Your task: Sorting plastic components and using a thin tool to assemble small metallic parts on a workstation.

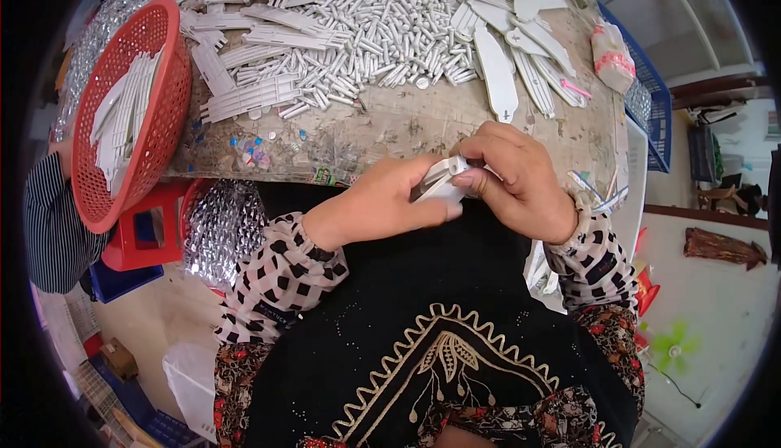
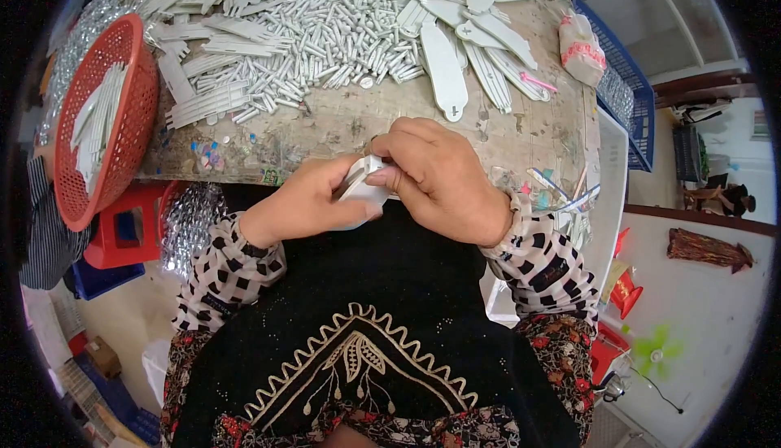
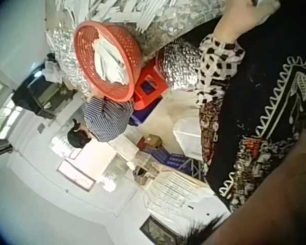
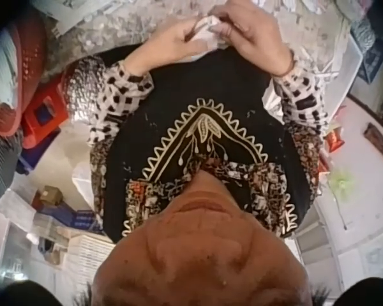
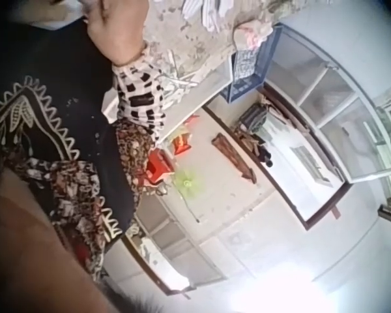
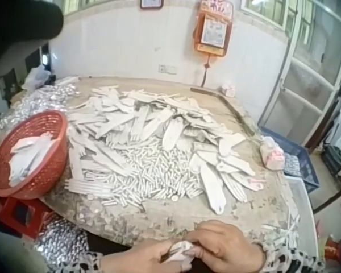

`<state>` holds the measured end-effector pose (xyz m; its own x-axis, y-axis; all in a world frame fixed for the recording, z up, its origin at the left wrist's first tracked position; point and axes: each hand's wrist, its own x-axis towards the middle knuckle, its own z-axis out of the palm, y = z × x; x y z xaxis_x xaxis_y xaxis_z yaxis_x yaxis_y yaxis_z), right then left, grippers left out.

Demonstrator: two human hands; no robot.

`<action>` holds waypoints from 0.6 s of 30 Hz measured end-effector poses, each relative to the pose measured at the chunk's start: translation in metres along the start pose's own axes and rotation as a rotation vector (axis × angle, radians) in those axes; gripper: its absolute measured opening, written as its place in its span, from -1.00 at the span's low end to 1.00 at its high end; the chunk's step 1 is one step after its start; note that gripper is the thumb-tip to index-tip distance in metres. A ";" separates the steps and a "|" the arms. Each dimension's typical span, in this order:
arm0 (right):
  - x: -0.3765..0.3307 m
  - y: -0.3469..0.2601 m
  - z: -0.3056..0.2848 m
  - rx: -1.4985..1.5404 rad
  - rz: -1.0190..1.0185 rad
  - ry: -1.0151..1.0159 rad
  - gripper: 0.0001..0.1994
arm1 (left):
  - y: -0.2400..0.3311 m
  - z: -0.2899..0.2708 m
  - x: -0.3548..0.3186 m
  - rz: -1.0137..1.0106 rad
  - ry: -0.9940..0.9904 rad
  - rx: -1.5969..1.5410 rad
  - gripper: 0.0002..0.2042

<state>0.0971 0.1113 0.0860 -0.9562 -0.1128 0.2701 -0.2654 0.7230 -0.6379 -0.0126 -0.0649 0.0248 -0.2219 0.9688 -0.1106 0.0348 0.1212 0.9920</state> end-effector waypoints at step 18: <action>0.011 0.016 0.012 0.214 0.164 -0.074 -0.84 | -0.021 -0.004 -0.015 -0.020 0.064 -0.154 -0.64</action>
<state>0.0809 0.1136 0.0696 -0.9928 -0.0619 0.1023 -0.1192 0.5759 -0.8088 -0.0139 -0.0827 0.0056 -0.2825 0.9502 -0.1316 -0.1189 0.1014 0.9877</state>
